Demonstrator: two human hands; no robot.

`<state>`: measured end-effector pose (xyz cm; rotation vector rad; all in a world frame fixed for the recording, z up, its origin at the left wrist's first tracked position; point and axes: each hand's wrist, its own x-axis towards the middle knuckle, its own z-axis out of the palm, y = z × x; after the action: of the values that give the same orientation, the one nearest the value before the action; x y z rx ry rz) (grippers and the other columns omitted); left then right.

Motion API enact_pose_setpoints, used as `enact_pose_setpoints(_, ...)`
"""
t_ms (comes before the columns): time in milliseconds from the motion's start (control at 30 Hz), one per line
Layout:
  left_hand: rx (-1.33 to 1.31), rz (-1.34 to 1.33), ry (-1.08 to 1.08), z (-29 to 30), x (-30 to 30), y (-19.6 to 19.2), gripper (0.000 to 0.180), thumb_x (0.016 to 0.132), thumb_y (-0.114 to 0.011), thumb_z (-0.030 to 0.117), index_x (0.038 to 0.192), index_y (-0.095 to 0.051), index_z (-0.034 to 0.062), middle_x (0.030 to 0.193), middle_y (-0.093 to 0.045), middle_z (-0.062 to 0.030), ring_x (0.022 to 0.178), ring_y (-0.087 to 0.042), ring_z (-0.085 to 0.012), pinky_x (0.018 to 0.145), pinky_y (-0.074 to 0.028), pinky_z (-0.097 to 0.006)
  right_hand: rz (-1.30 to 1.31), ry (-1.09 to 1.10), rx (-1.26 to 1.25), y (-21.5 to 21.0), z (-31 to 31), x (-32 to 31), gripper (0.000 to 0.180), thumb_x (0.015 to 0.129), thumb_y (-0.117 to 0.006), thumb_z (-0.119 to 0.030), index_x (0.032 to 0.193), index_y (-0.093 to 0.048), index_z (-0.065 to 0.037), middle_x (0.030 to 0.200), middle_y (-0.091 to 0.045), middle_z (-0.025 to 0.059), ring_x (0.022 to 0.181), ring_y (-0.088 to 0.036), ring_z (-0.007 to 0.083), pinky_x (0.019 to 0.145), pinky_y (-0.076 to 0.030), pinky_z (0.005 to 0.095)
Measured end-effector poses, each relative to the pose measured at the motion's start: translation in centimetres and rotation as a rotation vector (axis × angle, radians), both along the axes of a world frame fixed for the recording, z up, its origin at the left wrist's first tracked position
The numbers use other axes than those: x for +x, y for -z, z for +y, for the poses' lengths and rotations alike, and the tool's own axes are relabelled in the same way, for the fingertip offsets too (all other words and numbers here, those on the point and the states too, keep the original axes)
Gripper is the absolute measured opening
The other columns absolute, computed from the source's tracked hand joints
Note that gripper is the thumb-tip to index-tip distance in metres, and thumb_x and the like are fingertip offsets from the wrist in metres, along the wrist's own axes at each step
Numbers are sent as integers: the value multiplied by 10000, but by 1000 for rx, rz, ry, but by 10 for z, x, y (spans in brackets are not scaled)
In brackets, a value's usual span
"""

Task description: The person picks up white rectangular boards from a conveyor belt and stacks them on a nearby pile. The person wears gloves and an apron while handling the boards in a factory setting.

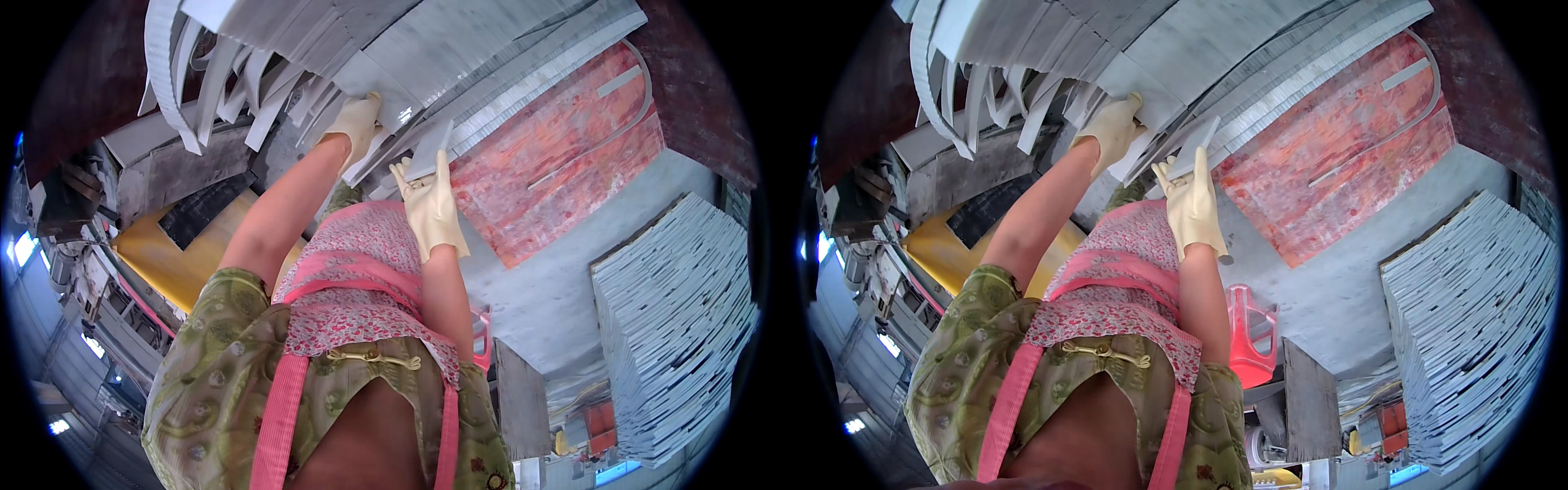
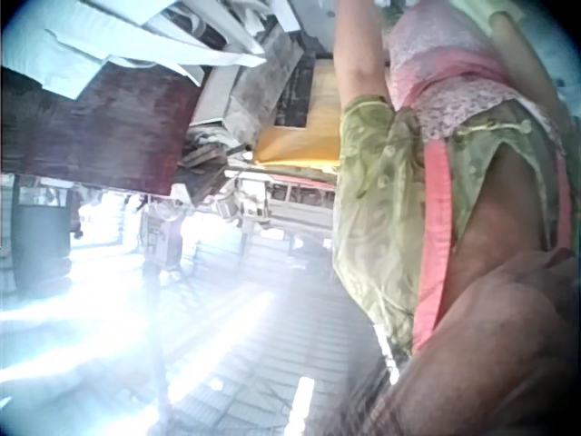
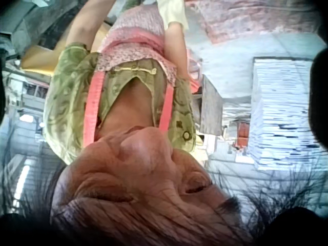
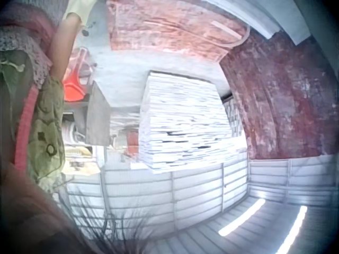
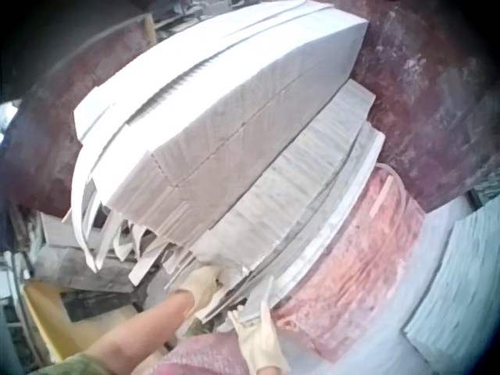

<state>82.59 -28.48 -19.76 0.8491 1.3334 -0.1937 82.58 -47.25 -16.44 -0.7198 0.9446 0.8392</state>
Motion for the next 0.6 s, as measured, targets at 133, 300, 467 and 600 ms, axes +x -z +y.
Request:
enact_pose_setpoints(133,218,143,198,-11,-3,5,439,1044,-543,361,1113,-615,-67,1054,-626,-154,960,-641,-179,832,-558,-333,-67,-52,40,-5,0,3,745,1027,-599,-450,1503,-325,54,1356,-444,261,1268,-477,405,1127,-440,538)
enact_pose_setpoints(300,312,183,426,-13,-11,31,469,980,-607,362,1098,-635,-90,1069,-656,-189,946,-644,-208,853,-535,-354,-73,-63,37,-3,10,10,772,1033,-588,-453,1512,-293,76,1453,-378,319,1320,-448,429,1146,-422,540)
enact_pose_setpoints(467,475,191,363,-23,-11,39,624,919,-585,481,1196,-653,-74,1229,-654,-321,1174,-635,-451,999,-503,-456,-57,-136,-37,-21,24,11,686,1025,-598,-448,1441,-377,51,1334,-462,254,1257,-494,380,1134,-452,514)
enact_pose_setpoints(600,432,227,343,-13,-1,-11,634,906,-598,463,1196,-624,-101,1238,-641,-328,1180,-625,-448,1003,-500,-462,-29,-201,-35,-28,41,7,725,1033,-571,-483,1541,-309,-37,1447,-409,241,1324,-455,390,1155,-415,468)
